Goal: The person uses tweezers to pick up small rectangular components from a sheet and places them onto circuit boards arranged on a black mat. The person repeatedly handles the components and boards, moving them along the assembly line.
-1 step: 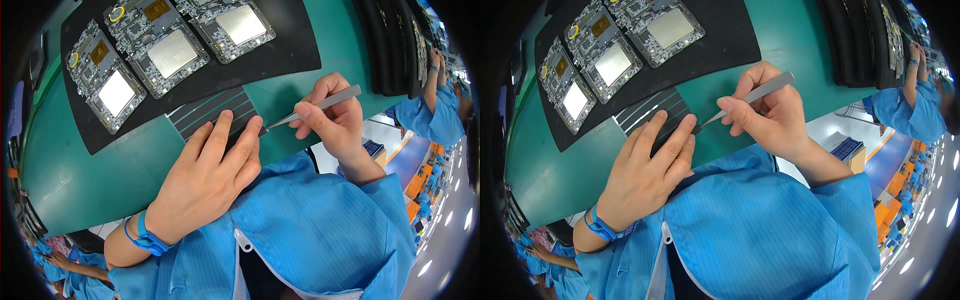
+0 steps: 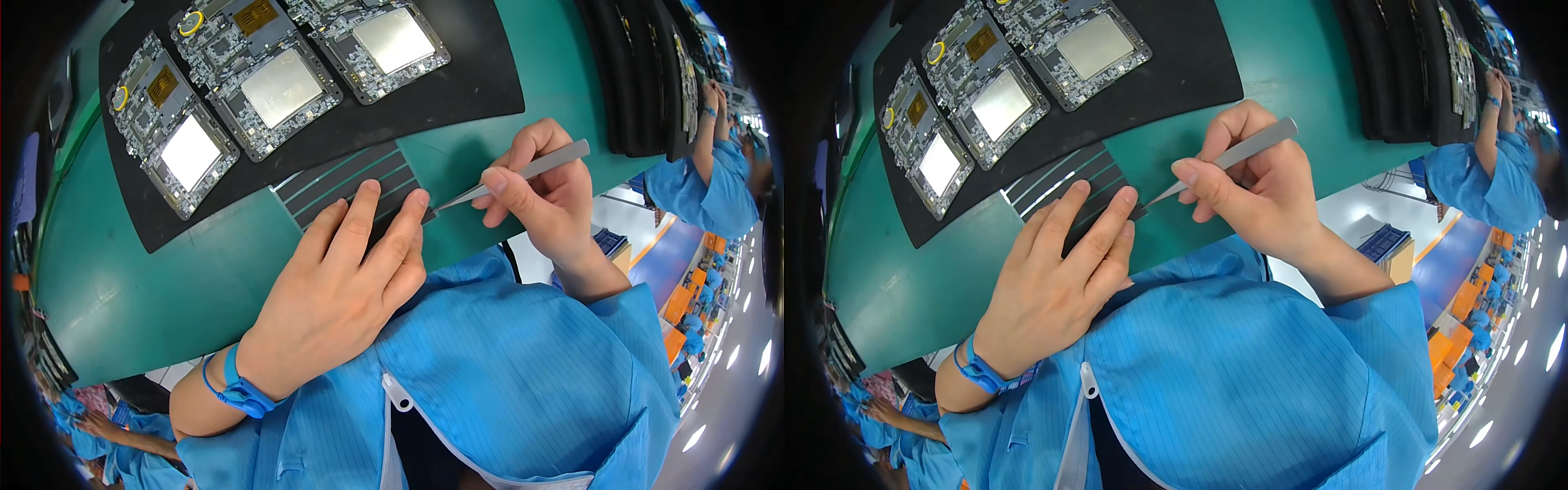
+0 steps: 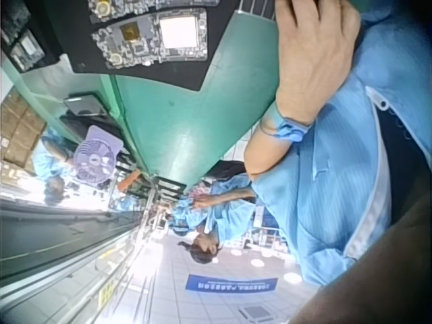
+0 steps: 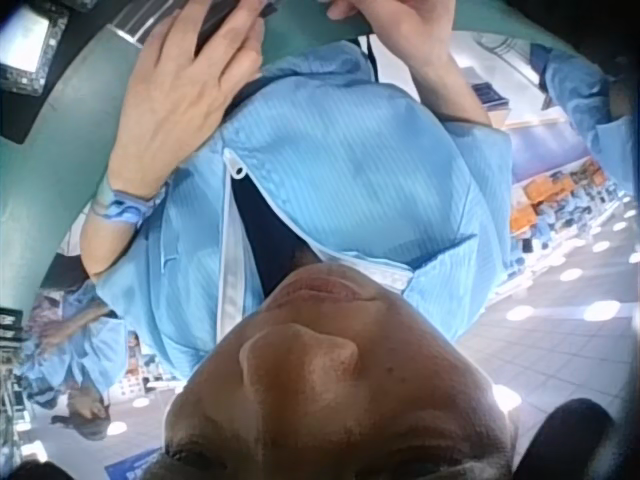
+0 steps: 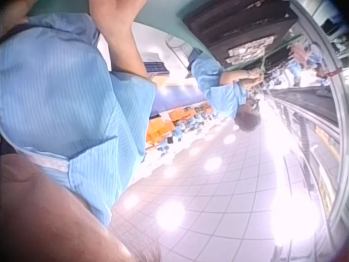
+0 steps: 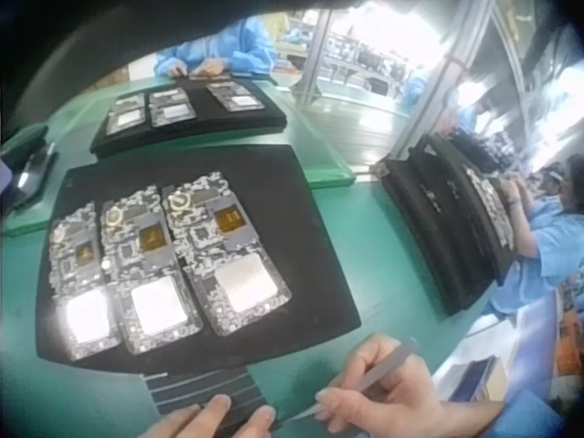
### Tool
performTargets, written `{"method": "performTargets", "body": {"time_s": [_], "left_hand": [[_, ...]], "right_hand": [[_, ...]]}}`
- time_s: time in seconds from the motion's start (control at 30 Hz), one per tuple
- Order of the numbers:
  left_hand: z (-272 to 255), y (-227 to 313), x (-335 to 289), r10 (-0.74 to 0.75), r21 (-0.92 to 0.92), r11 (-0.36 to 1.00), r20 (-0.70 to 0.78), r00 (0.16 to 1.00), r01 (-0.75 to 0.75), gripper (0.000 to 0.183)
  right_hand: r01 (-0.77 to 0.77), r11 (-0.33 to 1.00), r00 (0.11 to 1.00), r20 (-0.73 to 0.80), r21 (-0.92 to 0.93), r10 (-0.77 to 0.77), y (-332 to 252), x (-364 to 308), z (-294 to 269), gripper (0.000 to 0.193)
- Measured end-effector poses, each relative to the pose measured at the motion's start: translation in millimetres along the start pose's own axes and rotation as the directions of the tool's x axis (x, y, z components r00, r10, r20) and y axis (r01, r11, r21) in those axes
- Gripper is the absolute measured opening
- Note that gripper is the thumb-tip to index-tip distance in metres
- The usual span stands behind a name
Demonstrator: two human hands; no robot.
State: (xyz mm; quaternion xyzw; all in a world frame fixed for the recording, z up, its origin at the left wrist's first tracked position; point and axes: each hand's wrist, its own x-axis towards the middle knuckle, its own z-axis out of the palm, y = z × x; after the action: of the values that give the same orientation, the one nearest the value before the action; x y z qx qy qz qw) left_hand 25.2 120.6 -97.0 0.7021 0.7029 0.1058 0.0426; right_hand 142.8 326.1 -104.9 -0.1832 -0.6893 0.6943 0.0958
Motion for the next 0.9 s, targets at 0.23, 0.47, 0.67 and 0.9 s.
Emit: {"method": "performTargets", "body": {"time_s": [0.23,0.47,0.67,0.9], "left_hand": [[-4,-8,2,0.009,-0.125,0.992,0.03,1.0,-0.005,0.039],[-5,-10,2,-0.001,-0.159,0.987,0.037,0.999,0.007,0.038],[-6,-14,1,-0.002,-0.21,0.978,0.035,0.999,0.01,0.038],[-9,-23,2,0.043,-0.256,0.966,0.068,0.997,-0.024,0.045]], "right_hand": [[-0.012,1.0,1.0,-0.008,0.004,0.012,1,0,-1,0.023],[0.127,0.99,0.99,0.057,0.055,-0.13,11,-3,-6,0.022],[0.146,0.985,0.979,0.127,0.092,-0.157,11,0,-8,0.023],[-0.001,0.945,0.994,0.1,0.328,-0.033,-1,9,-14,0.022]]}}
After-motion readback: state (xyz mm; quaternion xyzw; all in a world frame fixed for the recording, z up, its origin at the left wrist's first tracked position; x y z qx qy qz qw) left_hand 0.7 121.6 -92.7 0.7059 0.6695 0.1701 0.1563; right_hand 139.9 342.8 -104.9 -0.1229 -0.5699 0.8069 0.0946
